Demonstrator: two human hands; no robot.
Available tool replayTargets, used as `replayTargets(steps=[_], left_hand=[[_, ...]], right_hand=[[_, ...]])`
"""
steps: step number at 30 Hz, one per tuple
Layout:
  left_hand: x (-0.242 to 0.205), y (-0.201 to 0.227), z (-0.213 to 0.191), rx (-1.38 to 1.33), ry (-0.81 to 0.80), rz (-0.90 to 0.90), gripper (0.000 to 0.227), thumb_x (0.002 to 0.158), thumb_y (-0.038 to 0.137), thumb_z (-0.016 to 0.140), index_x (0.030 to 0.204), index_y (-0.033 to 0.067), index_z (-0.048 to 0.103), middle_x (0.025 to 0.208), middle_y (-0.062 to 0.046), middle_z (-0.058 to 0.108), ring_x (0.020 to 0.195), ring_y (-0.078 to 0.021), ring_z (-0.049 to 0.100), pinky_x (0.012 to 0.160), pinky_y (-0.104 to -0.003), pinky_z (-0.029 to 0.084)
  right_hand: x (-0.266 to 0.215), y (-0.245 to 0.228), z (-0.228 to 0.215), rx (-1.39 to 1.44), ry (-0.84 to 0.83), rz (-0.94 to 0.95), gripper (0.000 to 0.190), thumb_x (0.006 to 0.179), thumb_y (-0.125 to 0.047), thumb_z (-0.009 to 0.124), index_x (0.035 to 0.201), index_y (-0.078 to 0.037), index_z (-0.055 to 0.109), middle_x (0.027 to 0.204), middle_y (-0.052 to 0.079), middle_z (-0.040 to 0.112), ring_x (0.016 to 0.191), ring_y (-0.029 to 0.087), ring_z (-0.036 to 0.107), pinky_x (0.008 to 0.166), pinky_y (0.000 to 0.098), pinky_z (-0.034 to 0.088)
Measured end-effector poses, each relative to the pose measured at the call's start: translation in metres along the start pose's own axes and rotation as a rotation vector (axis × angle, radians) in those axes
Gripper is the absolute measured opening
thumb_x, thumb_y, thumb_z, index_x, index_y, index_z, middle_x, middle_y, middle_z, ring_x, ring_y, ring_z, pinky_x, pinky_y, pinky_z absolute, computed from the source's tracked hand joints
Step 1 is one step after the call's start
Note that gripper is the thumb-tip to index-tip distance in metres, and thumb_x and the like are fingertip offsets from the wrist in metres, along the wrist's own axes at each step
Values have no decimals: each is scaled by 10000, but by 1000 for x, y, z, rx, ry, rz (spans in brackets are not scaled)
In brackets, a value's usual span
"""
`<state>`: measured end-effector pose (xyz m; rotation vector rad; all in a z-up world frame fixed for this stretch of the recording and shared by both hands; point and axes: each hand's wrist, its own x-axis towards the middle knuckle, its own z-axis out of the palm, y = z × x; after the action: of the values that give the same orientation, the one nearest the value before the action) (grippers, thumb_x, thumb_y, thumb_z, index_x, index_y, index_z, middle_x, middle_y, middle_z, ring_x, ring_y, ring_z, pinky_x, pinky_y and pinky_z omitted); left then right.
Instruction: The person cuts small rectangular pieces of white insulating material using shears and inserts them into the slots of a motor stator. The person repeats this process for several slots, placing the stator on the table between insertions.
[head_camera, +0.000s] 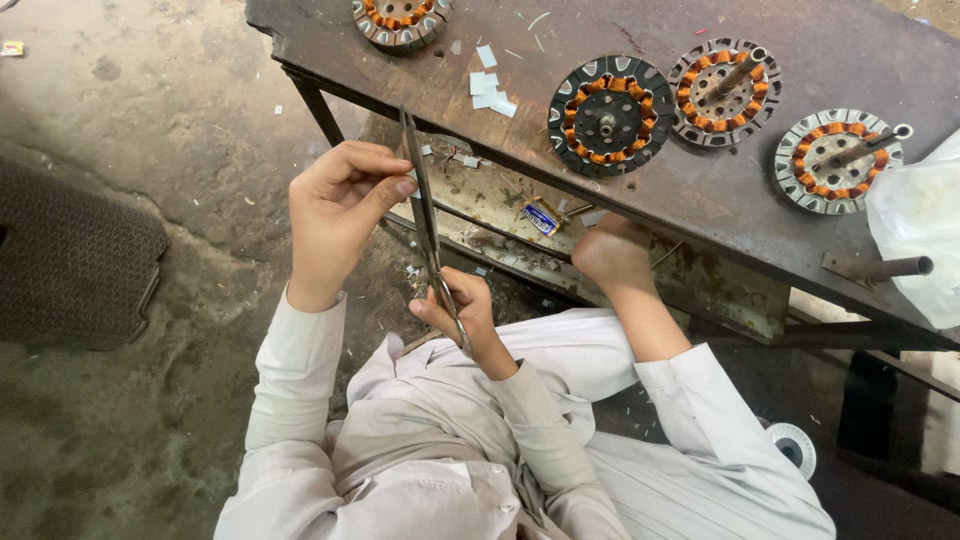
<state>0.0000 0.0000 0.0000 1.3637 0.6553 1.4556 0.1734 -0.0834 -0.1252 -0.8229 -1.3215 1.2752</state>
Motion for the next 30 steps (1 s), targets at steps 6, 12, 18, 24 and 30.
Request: replayTargets(steps=[6,12,18,24,30], left_hand=[[1,-3,1,-26,2,-13,170,977,-98,725,1131,-68,659,1176,-101,655,1061,-129,673,936,-243,564],[3,-8,-7,-164,122,-21,149,1054,-8,657,1190,-9,595,1032,-86,676,950,-154,693,807,-285,585],[2,-13,-40,-237,278,40,147,1032,-53,671,1166,-7,628,1043,-104,680,914,-154,664,832,-274,566],[6,-51,-25,-69,255,58,137,916,-93,734,1033,-30,699,1111,-66,660,952,-123,655,851,-258,586],[-9,-86,37,-305,13,-171,193,955,-27,712,1146,-60,712,1049,-112,746,884,-134,710,796,-269,603]], right_hand=[[2,-4,17,42,83,198,247,894,-93,777,774,-75,562,603,-63,506,510,11,432,468,209,319],[10,-4,1,-88,34,195,273,917,-132,786,770,-85,561,629,-84,505,572,-5,416,492,210,313],[34,-13,-174,-1328,314,-23,303,745,-177,748,934,31,633,905,194,588,880,321,542,769,392,426],[65,39,-226,-1651,87,556,385,855,-208,636,1147,42,650,1252,269,643,1152,405,635,968,434,519],[58,-13,-177,-1830,147,305,432,780,-189,679,1132,59,636,1226,251,629,1099,358,637,933,388,514]])
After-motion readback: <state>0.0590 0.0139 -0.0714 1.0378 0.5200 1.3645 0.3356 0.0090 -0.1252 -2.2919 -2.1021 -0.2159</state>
